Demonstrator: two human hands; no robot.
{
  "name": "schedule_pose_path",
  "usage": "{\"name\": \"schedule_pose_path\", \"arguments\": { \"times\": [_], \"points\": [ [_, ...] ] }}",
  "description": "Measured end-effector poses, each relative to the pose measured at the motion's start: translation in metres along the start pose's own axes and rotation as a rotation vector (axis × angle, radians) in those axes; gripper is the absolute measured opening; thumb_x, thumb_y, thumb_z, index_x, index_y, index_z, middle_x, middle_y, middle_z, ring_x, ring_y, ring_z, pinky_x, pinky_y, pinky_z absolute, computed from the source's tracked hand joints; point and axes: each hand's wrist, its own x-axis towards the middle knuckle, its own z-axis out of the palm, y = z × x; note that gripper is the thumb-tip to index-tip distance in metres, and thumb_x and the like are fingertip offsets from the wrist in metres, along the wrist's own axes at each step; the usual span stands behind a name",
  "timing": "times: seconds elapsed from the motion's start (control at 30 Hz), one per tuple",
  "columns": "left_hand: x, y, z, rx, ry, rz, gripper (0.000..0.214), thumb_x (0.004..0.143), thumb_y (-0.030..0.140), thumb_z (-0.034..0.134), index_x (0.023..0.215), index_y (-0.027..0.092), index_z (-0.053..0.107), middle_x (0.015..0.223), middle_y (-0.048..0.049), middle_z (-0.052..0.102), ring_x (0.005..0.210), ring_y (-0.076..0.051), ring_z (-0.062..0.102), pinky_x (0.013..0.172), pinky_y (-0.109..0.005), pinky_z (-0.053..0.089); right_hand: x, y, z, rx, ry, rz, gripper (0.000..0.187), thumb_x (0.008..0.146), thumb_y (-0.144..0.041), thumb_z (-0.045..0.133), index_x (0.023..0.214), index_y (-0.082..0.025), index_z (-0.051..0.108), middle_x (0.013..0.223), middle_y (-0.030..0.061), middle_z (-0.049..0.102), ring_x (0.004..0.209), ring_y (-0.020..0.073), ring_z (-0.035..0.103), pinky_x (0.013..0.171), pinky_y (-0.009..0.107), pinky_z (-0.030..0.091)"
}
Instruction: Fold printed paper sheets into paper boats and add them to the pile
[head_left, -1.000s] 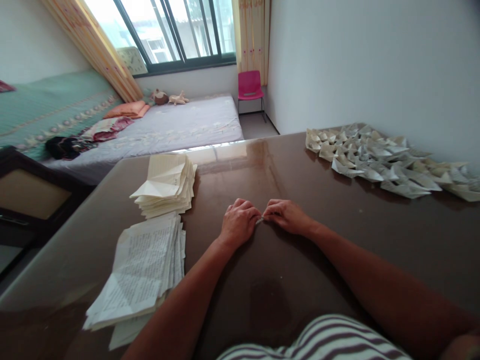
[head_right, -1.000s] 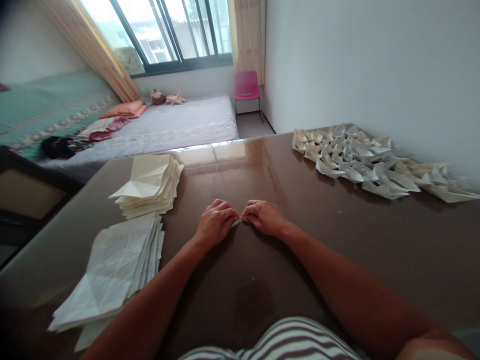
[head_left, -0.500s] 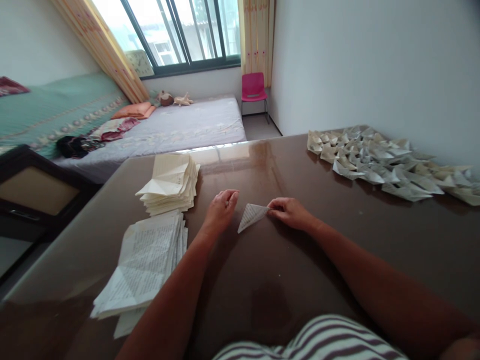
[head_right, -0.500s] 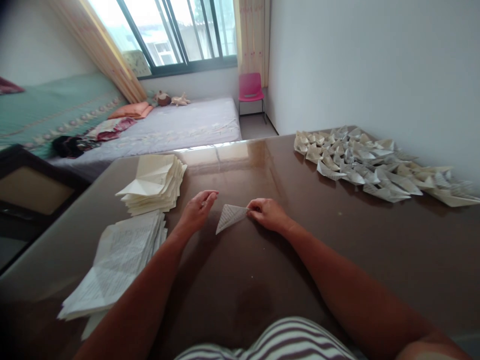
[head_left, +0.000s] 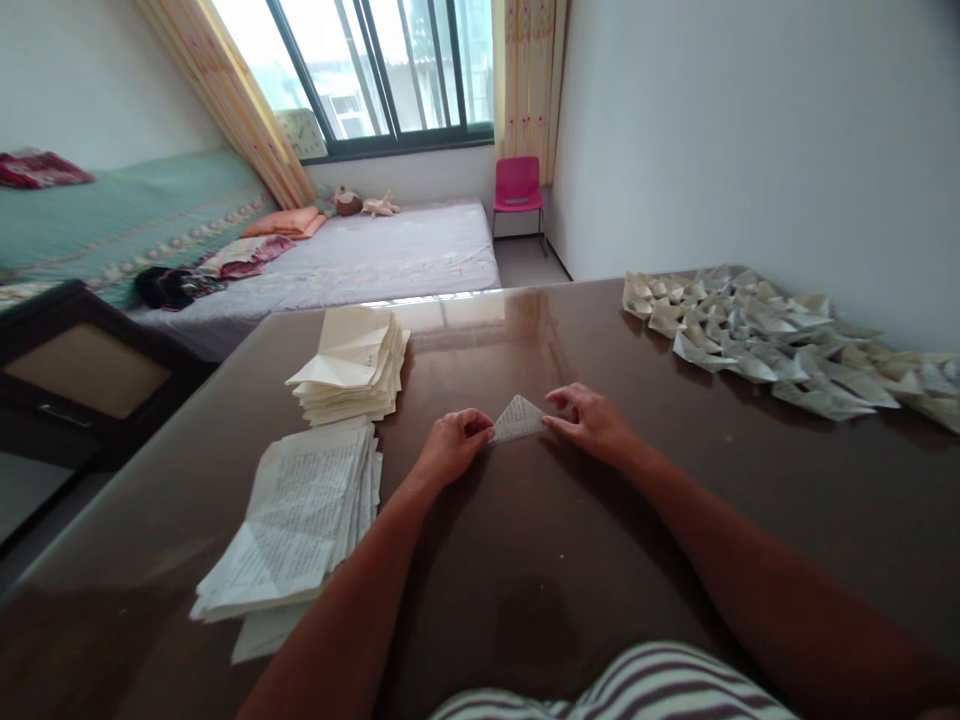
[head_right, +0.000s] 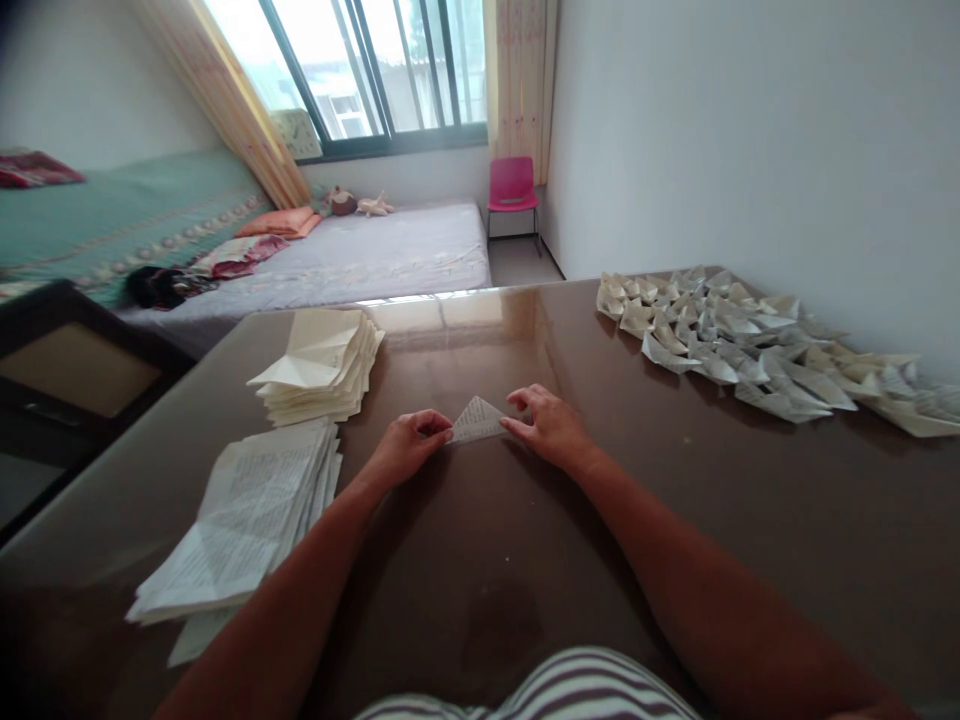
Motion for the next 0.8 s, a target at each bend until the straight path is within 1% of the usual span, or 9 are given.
{"name": "schedule_pose_path", "arguments": {
  "times": [0.07, 0.13, 0.2, 0.33, 0.4, 0.5, 0.6, 0.7, 0.8],
  "points": [
    [-0.001, 0.004, 0.006, 0.008, -0.004, 0.048, 0.018, 0.081, 0.033, 0.059, 0.085, 0.020, 0.070, 0.078, -0.0005, 0.070, 0.072, -0.014, 0.062, 0.067, -0.023, 0.044, -0.003, -0.010, 0.002, -0.119, 0.161, -0.170, 0.036, 0.084, -0.036, 0.062, 0.118, -0.023, 0.062, 0.117, 0.0095, 0.063, 0.103, 0.0248, 0.056, 0.086, 0.037, 0.043],
    [-0.003, 0.008, 0.012, 0.039, -0.001, 0.119, 0.017, 0.081, 0.033, 0.059, 0.084, 0.021, 0.070, 0.079, -0.0005, 0.070, 0.071, -0.014, 0.061, 0.067, -0.024, 0.043, -0.006, -0.021, 0.006, -0.194, 0.144, -0.361, 0.032, 0.087, -0.036, 0.061, 0.118, -0.027, 0.062, 0.127, 0.0072, 0.058, 0.120, 0.0277, 0.045, 0.098, 0.043, 0.034],
    [-0.004, 0.011, 0.017, 0.054, 0.007, 0.180, 0.016, 0.082, 0.031, 0.058, 0.084, 0.021, 0.070, 0.082, -0.0008, 0.070, 0.074, -0.014, 0.060, 0.069, -0.024, 0.043, -0.008, -0.029, 0.011, -0.216, 0.079, -0.448, 0.024, 0.090, -0.037, 0.057, 0.111, -0.027, 0.064, 0.128, 0.0050, 0.059, 0.125, 0.0275, 0.041, 0.102, 0.045, 0.029],
    [-0.004, 0.010, 0.018, -0.098, -0.025, 0.167, 0.017, 0.084, 0.029, 0.056, 0.089, 0.019, 0.069, 0.082, -0.0014, 0.070, 0.075, -0.014, 0.061, 0.070, -0.024, 0.044, -0.007, -0.028, 0.017, -0.159, 0.015, -0.393, 0.015, 0.093, -0.032, 0.052, 0.096, -0.023, 0.063, 0.117, 0.0047, 0.063, 0.113, 0.0232, 0.050, 0.096, 0.041, 0.034],
    [-0.003, 0.008, 0.017, -0.234, -0.088, 0.143, 0.018, 0.084, 0.028, 0.055, 0.091, 0.016, 0.067, 0.080, -0.0021, 0.069, 0.072, -0.013, 0.060, 0.068, -0.023, 0.045, -0.005, -0.024, 0.016, -0.112, -0.010, -0.364, 0.015, 0.094, -0.031, 0.051, 0.093, -0.022, 0.062, 0.112, 0.0053, 0.064, 0.104, 0.0206, 0.054, 0.089, 0.036, 0.038],
    [-0.003, 0.007, 0.014, -0.380, -0.187, 0.173, 0.021, 0.083, 0.028, 0.057, 0.097, 0.014, 0.064, 0.087, -0.0038, 0.069, 0.076, -0.014, 0.061, 0.070, -0.023, 0.047, -0.005, -0.021, 0.014, -0.067, -0.023, -0.363, 0.013, 0.094, -0.029, 0.050, 0.091, -0.021, 0.061, 0.107, 0.0050, 0.064, 0.099, 0.0190, 0.056, 0.085, 0.033, 0.039],
    [-0.003, 0.009, 0.013, -0.339, -0.199, 0.208, 0.019, 0.081, 0.024, 0.060, 0.097, 0.015, 0.064, 0.089, -0.0028, 0.067, 0.082, -0.014, 0.060, 0.073, -0.023, 0.046, -0.006, -0.022, 0.013, -0.048, -0.025, -0.379, 0.011, 0.094, -0.027, 0.051, 0.091, -0.022, 0.060, 0.106, 0.0050, 0.064, 0.099, 0.0188, 0.056, 0.085, 0.033, 0.038],
    [-0.004, 0.010, 0.013, -0.207, -0.134, 0.207, 0.011, 0.079, 0.021, 0.059, 0.089, 0.017, 0.064, 0.079, 0.0007, 0.060, 0.073, -0.011, 0.055, 0.067, -0.021, 0.044, -0.007, -0.023, 0.014, -0.043, -0.033, -0.390, 0.010, 0.094, -0.027, 0.051, 0.090, -0.022, 0.059, 0.107, 0.0049, 0.064, 0.099, 0.0187, 0.056, 0.084, 0.033, 0.038],
    [-0.005, 0.011, 0.014, -0.161, -0.092, 0.254, 0.004, 0.076, 0.016, 0.058, 0.080, 0.017, 0.060, 0.078, 0.0012, 0.056, 0.073, -0.011, 0.053, 0.067, -0.020, 0.043, -0.007, -0.024, 0.014, -0.056, -0.042, -0.391, 0.009, 0.093, -0.025, 0.052, 0.091, -0.022, 0.059, 0.107, 0.0047, 0.063, 0.100, 0.0189, 0.056, 0.084, 0.033, 0.037]
  ]
}}
